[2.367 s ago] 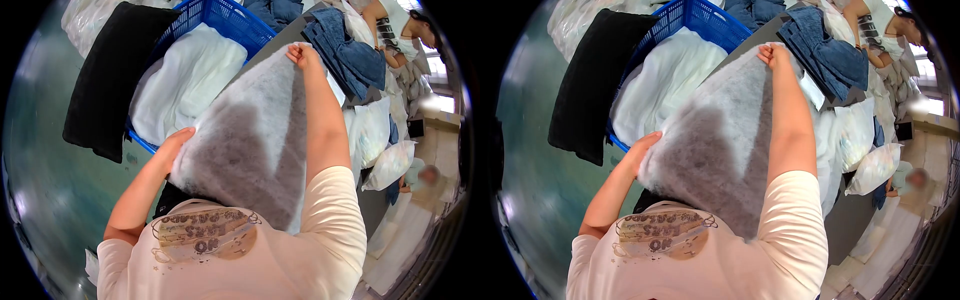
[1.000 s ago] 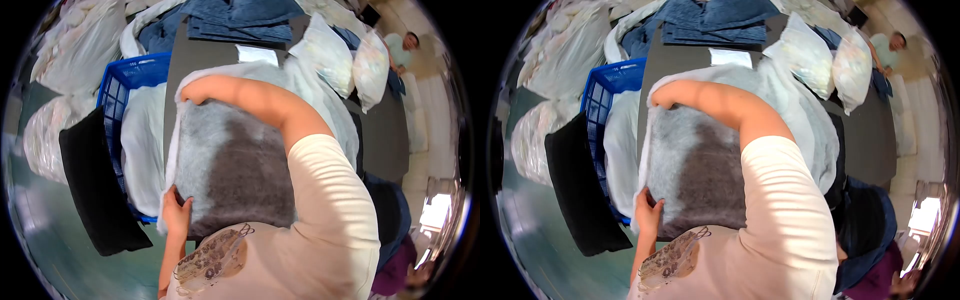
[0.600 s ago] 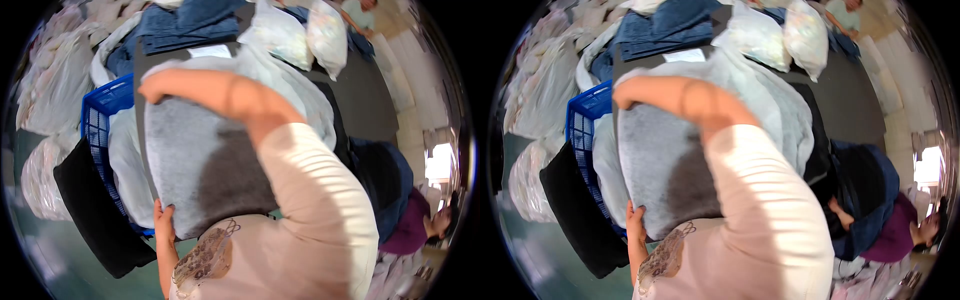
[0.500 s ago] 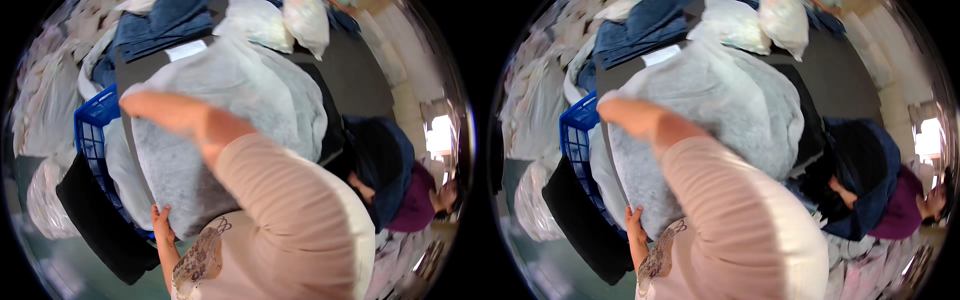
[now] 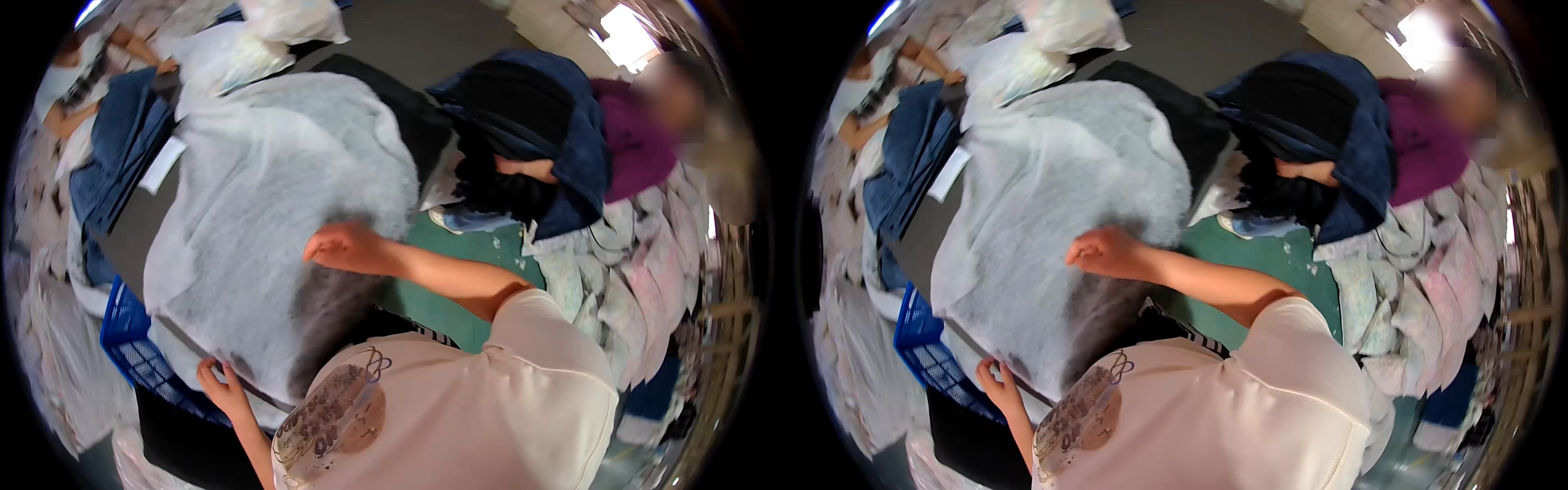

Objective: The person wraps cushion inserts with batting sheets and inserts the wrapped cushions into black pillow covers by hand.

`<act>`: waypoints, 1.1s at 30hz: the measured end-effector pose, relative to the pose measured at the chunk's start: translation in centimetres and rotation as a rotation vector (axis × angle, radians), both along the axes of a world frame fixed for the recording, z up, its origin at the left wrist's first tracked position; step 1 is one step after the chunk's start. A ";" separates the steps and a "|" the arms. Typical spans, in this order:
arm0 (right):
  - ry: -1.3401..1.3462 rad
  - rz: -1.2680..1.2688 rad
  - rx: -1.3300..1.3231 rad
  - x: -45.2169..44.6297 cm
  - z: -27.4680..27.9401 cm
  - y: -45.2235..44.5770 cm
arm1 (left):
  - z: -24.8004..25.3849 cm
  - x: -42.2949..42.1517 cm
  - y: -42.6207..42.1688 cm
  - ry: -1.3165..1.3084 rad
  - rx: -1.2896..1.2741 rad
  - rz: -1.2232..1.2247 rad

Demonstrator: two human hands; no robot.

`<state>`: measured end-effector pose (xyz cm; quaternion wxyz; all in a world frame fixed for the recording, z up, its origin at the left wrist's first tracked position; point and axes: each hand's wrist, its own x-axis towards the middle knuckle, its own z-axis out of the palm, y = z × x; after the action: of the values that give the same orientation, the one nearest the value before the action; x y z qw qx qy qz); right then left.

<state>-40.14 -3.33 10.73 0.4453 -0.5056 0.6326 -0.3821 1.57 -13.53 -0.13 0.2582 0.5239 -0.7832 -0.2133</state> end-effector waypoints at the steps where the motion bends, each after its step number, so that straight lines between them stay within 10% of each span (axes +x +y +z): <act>1: -0.070 -0.039 -0.150 -0.4 3.7 1.6 | 0.5 -1.7 -1.0 0.000 -0.109 -0.114; 10: -0.578 0.412 -1.583 3.1 20.9 6.8 | -5.9 -9.2 -3.4 -0.163 -0.384 -0.172; 33: -1.039 0.321 -1.241 -6.4 20.0 2.3 | -3.7 -11.1 -2.5 -0.235 -0.278 -0.026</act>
<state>-46.59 -1.06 30.72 0.3700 -0.5027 -0.0600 -0.7789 -9.49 -16.02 -3.86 0.2320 0.4943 -0.8366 -0.0434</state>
